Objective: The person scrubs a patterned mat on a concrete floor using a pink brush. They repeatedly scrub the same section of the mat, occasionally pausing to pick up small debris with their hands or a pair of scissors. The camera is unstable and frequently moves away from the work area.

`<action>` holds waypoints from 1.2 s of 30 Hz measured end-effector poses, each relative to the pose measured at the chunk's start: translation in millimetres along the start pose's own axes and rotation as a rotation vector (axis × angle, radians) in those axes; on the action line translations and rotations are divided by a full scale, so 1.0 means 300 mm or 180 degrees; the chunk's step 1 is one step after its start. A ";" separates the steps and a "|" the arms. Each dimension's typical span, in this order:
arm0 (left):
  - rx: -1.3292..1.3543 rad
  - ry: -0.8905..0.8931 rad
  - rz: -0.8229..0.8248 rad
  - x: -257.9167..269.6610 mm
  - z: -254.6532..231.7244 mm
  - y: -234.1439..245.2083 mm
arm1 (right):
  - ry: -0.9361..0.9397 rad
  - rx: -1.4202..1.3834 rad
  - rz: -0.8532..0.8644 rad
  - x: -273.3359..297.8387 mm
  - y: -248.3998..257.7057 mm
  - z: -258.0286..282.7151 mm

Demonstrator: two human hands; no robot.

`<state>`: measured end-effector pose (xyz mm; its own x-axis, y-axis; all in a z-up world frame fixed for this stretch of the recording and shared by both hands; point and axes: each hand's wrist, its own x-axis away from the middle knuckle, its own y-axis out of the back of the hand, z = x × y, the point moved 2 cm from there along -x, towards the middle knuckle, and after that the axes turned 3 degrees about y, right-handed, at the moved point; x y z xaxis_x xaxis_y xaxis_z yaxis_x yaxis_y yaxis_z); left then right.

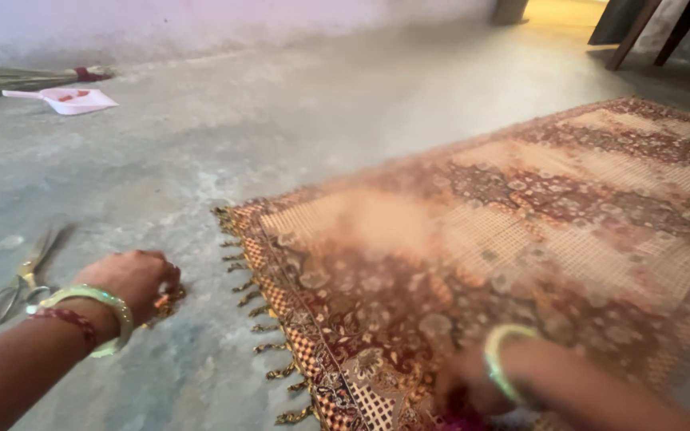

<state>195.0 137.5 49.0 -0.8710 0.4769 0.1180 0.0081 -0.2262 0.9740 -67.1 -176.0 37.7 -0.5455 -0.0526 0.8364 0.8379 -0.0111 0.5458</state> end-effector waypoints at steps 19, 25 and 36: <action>0.1331 -0.1233 0.0885 0.140 -0.381 0.106 | -0.0625 -0.0779 -0.0852 0.041 0.172 0.165; 0.1228 -0.1398 0.0526 0.140 -0.462 0.104 | -0.0555 -0.0551 -0.1093 0.067 0.241 0.262; 0.0669 -0.1181 0.0690 0.146 -0.455 0.079 | -0.0362 -0.1144 -0.1657 -0.115 0.124 0.030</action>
<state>90.0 37.1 50.9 -0.6045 0.7174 0.3464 0.3026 -0.1955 0.9329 -17.3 -165.7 29.7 -0.8648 0.1559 0.4773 0.4062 -0.3415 0.8475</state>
